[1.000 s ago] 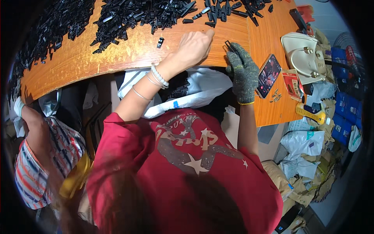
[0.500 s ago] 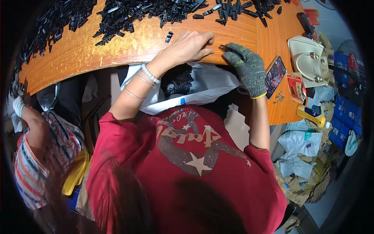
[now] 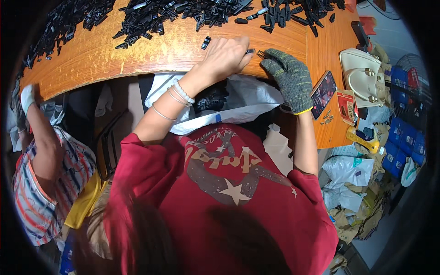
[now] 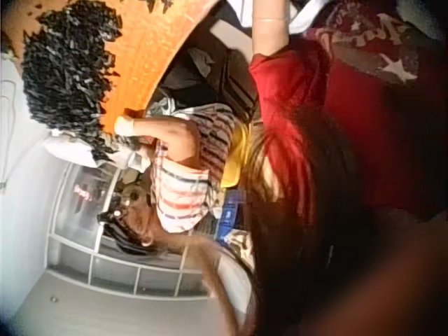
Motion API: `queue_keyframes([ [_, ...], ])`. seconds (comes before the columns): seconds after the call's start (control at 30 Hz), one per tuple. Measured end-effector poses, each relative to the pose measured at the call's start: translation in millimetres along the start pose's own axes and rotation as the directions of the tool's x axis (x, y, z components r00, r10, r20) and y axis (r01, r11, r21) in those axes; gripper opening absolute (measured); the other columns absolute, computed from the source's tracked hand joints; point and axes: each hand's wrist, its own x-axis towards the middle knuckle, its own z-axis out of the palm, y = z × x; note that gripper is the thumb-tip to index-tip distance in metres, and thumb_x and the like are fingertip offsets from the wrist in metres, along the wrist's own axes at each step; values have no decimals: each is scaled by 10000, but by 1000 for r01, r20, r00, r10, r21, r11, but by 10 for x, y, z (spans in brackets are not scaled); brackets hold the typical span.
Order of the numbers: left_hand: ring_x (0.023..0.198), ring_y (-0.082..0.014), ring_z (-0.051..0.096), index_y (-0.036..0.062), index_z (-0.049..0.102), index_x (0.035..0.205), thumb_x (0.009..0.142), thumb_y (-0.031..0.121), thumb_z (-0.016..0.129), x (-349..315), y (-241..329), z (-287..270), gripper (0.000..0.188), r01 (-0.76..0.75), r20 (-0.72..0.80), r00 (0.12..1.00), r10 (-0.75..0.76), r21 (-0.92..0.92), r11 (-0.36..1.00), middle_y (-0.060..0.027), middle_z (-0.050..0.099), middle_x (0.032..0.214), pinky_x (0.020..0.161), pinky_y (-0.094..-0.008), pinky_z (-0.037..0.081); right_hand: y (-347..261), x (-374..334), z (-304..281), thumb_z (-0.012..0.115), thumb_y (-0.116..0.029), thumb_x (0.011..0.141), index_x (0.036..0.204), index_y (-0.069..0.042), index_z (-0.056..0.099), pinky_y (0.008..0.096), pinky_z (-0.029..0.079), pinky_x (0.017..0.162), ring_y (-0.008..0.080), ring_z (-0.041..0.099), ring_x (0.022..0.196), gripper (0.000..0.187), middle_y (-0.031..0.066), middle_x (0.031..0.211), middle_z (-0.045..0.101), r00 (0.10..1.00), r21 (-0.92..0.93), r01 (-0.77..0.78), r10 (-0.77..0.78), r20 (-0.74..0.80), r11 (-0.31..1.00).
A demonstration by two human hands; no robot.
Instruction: Trimming excess material from small black plastic components using a hand tool and sorting them into a bag.
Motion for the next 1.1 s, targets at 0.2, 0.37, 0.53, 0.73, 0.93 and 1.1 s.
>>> queue_keyframes([
  [0.2,652,-362,597,41,548,885,839,200,615,-11,-81,22,178,-110,-67,992,104,-103,989,-140,606,735,542,-428,447,-45,90,-93,656,-306,829,1070,-79,678,360,487,820,296,632,940,332,133,1030,669,996,-86,68,-63,59,994],
  [0.37,666,-353,600,43,544,894,849,179,601,-33,-123,42,153,-132,-69,990,126,-91,987,-136,597,754,536,-428,441,-155,206,-210,645,-327,822,1065,-94,681,369,484,820,306,624,933,339,131,1029,665,987,-116,54,-35,160,992],
  [0.53,627,-330,596,36,536,884,849,110,582,-53,-149,75,93,-216,-99,973,210,-54,975,-131,575,742,511,-397,446,-204,372,-253,592,-356,834,1031,-103,678,405,483,816,303,613,927,333,120,982,660,961,-228,136,-72,267,964],
  [0.73,549,-320,597,19,513,784,753,17,556,-34,-82,-17,53,-283,-164,948,273,-45,958,-135,575,683,467,-394,451,-329,500,-163,585,-285,829,938,-78,652,439,479,729,350,611,844,243,161,861,640,917,-420,280,-111,384,863],
  [0.93,580,-324,617,21,539,798,764,58,575,-53,-110,53,62,-199,-122,975,186,-103,975,-148,595,697,495,-402,465,-368,611,-127,665,-225,748,844,-67,664,416,523,633,315,656,799,184,146,842,661,890,-389,419,-287,353,820],
  [1.1,591,-351,606,12,537,794,792,98,580,-24,-61,-22,95,-222,-131,970,205,-136,965,-168,608,706,501,-417,460,-408,594,-62,651,-183,747,860,-68,670,412,537,664,312,666,798,162,153,852,671,919,-485,290,-98,382,825],
])
